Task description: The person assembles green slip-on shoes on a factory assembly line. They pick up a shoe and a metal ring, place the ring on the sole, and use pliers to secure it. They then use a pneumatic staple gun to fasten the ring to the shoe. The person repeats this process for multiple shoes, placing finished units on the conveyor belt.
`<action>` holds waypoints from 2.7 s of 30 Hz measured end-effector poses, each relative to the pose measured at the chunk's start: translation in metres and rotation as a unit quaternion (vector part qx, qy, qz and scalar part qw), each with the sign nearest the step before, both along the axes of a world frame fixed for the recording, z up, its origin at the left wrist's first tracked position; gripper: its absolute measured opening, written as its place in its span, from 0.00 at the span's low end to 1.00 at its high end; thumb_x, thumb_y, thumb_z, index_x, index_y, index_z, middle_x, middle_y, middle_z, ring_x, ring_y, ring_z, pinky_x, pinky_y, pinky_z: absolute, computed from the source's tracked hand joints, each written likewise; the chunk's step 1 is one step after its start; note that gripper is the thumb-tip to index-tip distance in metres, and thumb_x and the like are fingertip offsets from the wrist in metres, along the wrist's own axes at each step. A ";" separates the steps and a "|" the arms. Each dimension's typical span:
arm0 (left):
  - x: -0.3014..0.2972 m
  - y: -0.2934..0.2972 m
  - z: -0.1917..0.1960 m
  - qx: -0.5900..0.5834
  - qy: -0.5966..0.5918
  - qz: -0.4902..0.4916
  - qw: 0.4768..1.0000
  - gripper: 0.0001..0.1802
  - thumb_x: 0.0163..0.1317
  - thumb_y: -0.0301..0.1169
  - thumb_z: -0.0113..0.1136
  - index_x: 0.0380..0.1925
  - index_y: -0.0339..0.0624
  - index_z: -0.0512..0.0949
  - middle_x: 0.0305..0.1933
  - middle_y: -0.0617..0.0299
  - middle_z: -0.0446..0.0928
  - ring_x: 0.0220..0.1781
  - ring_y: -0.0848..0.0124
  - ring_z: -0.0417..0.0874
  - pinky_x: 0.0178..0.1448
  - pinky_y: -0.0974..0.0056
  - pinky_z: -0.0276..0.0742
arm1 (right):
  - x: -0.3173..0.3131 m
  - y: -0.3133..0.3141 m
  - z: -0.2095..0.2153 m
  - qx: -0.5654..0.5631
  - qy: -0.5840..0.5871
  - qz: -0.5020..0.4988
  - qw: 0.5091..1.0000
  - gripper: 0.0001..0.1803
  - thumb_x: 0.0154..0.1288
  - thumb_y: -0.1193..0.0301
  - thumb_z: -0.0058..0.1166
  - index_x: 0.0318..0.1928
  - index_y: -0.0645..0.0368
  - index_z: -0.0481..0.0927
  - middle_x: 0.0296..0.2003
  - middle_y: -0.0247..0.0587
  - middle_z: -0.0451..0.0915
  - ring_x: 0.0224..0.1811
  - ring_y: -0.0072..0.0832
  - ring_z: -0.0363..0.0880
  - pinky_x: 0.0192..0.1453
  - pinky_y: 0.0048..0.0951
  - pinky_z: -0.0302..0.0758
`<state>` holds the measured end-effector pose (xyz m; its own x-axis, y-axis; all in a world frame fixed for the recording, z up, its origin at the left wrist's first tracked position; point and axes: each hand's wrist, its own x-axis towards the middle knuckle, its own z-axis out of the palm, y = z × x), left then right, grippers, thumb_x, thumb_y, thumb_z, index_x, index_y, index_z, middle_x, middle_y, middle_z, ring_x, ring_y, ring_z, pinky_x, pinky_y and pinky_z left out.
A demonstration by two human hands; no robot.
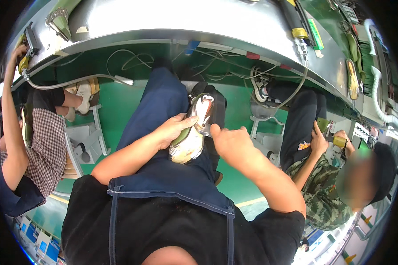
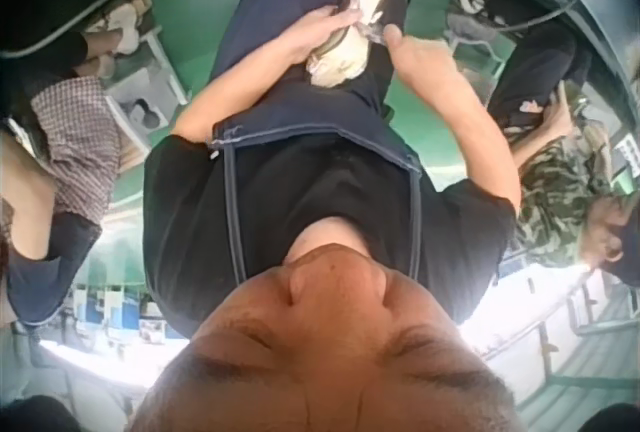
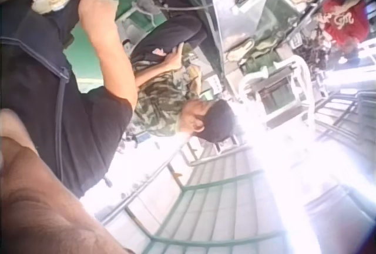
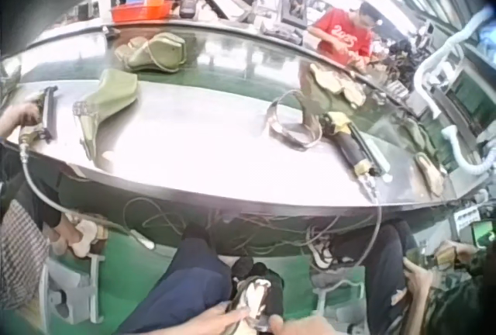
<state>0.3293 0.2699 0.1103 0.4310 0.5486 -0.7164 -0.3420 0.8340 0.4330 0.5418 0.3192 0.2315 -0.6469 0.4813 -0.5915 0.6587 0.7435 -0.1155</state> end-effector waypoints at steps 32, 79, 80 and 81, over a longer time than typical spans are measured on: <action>0.005 -0.015 -0.016 0.154 0.188 -0.093 0.965 0.40 0.79 0.51 0.56 0.71 0.22 0.63 0.64 0.43 0.78 0.65 0.61 0.80 0.69 0.60 0.74 | 0.051 0.331 0.043 0.332 0.206 -0.283 0.876 0.40 0.73 0.54 0.64 0.68 0.75 0.65 0.53 0.74 0.82 0.60 0.64 0.81 0.64 0.52 0.75; -0.018 0.022 0.024 0.079 0.119 -0.130 0.981 0.45 0.76 0.45 0.63 0.76 0.21 0.55 0.68 0.41 0.75 0.66 0.63 0.79 0.70 0.63 0.75 | 0.009 0.070 0.043 -0.371 0.153 -0.380 0.833 0.24 0.48 0.70 0.67 0.46 0.69 0.80 0.29 0.36 0.80 0.33 0.24 0.75 0.43 0.31 0.76; -0.019 0.021 0.022 0.079 0.118 -0.128 0.982 0.45 0.75 0.44 0.64 0.76 0.21 0.55 0.68 0.42 0.76 0.66 0.63 0.80 0.70 0.64 0.75 | 0.007 0.072 0.042 -0.374 0.145 -0.372 0.837 0.24 0.48 0.70 0.67 0.46 0.69 0.81 0.29 0.36 0.80 0.33 0.25 0.76 0.43 0.31 0.76; -0.018 0.020 0.018 0.080 0.116 -0.126 0.982 0.45 0.75 0.42 0.65 0.76 0.21 0.54 0.68 0.42 0.76 0.66 0.63 0.80 0.70 0.64 0.75 | 0.005 0.073 0.040 -0.376 0.137 -0.364 0.841 0.24 0.48 0.69 0.67 0.45 0.69 0.81 0.29 0.37 0.80 0.33 0.25 0.76 0.42 0.32 0.76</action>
<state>0.3109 0.2895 0.1281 0.4017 0.5590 -0.7253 -0.0106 0.7948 0.6068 0.5466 0.3919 0.2717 -0.5046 0.3651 -0.7824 0.7798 -0.1963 -0.5945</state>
